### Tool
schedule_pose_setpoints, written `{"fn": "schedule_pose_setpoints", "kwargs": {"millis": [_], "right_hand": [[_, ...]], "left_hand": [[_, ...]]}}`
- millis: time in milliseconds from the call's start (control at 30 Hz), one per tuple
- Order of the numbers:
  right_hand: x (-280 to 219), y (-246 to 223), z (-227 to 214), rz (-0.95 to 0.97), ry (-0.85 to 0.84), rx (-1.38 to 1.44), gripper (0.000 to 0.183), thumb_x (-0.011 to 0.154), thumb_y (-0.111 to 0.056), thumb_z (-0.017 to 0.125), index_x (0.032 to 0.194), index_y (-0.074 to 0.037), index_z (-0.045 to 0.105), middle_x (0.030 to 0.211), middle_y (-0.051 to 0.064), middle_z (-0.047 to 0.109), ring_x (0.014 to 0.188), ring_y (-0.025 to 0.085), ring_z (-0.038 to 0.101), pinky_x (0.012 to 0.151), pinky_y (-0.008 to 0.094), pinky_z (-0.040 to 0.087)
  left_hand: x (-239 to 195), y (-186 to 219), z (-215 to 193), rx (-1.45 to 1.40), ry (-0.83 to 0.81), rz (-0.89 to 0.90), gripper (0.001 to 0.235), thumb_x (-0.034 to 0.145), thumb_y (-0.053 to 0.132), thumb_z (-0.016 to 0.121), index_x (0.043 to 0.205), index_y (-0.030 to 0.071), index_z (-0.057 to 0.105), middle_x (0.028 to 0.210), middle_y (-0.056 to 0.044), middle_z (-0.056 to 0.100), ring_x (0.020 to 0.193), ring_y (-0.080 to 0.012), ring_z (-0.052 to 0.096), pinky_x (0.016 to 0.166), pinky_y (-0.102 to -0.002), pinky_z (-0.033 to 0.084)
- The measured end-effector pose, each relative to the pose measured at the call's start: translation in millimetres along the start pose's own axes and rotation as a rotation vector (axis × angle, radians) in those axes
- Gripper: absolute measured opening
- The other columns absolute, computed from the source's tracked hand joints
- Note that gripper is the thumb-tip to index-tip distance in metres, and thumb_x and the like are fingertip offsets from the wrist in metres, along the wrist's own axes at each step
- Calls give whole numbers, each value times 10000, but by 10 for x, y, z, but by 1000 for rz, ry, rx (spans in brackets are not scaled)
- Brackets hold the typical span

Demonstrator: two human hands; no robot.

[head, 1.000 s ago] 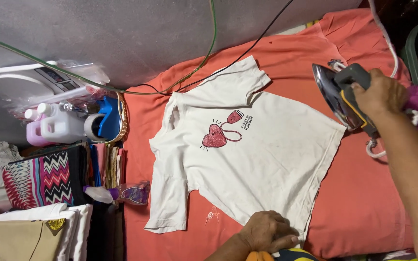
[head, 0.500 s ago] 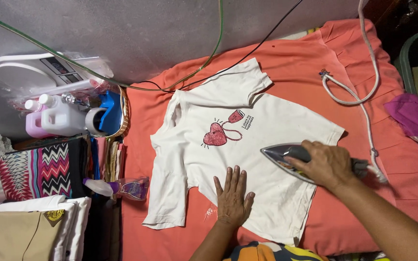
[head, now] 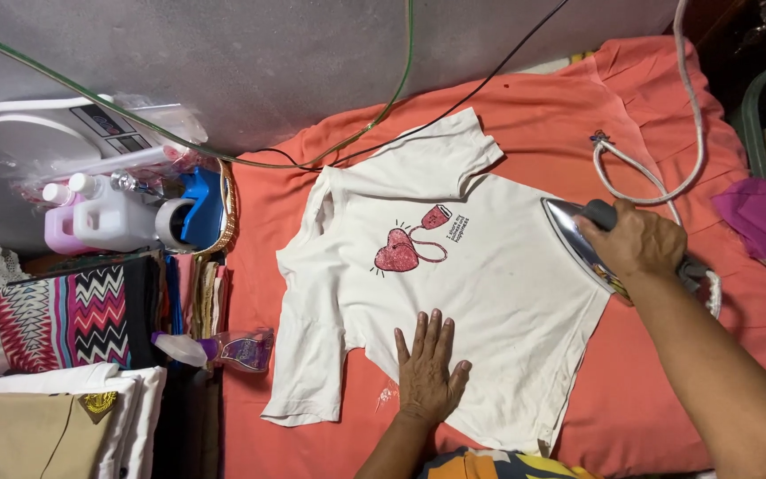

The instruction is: Ironing a white t-shirt and folding a tan shirt.

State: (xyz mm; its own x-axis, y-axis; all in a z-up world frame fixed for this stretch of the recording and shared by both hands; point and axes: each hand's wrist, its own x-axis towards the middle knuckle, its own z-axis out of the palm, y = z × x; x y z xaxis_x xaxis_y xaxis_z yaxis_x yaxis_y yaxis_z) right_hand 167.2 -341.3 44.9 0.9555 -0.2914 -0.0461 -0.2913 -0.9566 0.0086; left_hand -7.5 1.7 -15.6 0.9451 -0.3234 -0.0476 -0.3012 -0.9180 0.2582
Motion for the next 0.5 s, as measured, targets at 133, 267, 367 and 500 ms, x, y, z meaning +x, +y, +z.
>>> {"fn": "schedule_pose_setpoints", "kwargs": {"millis": [133, 267, 367, 500], "right_hand": [[-109, -89, -58, -100, -101, -34, 668, 880, -742, 642, 1038, -97, 720, 771, 167, 750, 707, 327, 743, 638, 462, 546], [-58, -251, -92, -143, -132, -41, 682, 836, -739, 649, 1086, -108, 719, 784, 151, 761, 718, 312, 755, 641, 459, 559], [210, -346, -40, -114, -104, -30, 685, 871, -746, 653, 1016, -80, 721, 780, 152, 754, 722, 322, 747, 641, 468, 548], [386, -482, 68, -92, 7, 6, 660, 841, -732, 698, 971, -86, 737, 782, 162, 740, 755, 342, 737, 661, 475, 537]], "left_hand": [[39, 6, -92, -12, 75, -30, 779, 1048, 649, 304, 1630, 132, 302, 1715, -178, 150, 1593, -367, 46, 1231, -604, -27], [71, 19, -141, -241, -6, -128, 867, 1002, 702, 335, 1642, 120, 276, 1685, -316, 72, 1570, -475, 7, 1214, -629, -24], [35, 14, -67, -244, 14, -129, 895, 990, 715, 350, 1649, 114, 271, 1675, -348, 66, 1569, -484, 17, 1215, -638, -12], [-2, -21, -128, -214, 42, -143, 891, 991, 693, 376, 1638, 86, 286, 1674, -342, 108, 1576, -469, 45, 1208, -660, -9]]}}
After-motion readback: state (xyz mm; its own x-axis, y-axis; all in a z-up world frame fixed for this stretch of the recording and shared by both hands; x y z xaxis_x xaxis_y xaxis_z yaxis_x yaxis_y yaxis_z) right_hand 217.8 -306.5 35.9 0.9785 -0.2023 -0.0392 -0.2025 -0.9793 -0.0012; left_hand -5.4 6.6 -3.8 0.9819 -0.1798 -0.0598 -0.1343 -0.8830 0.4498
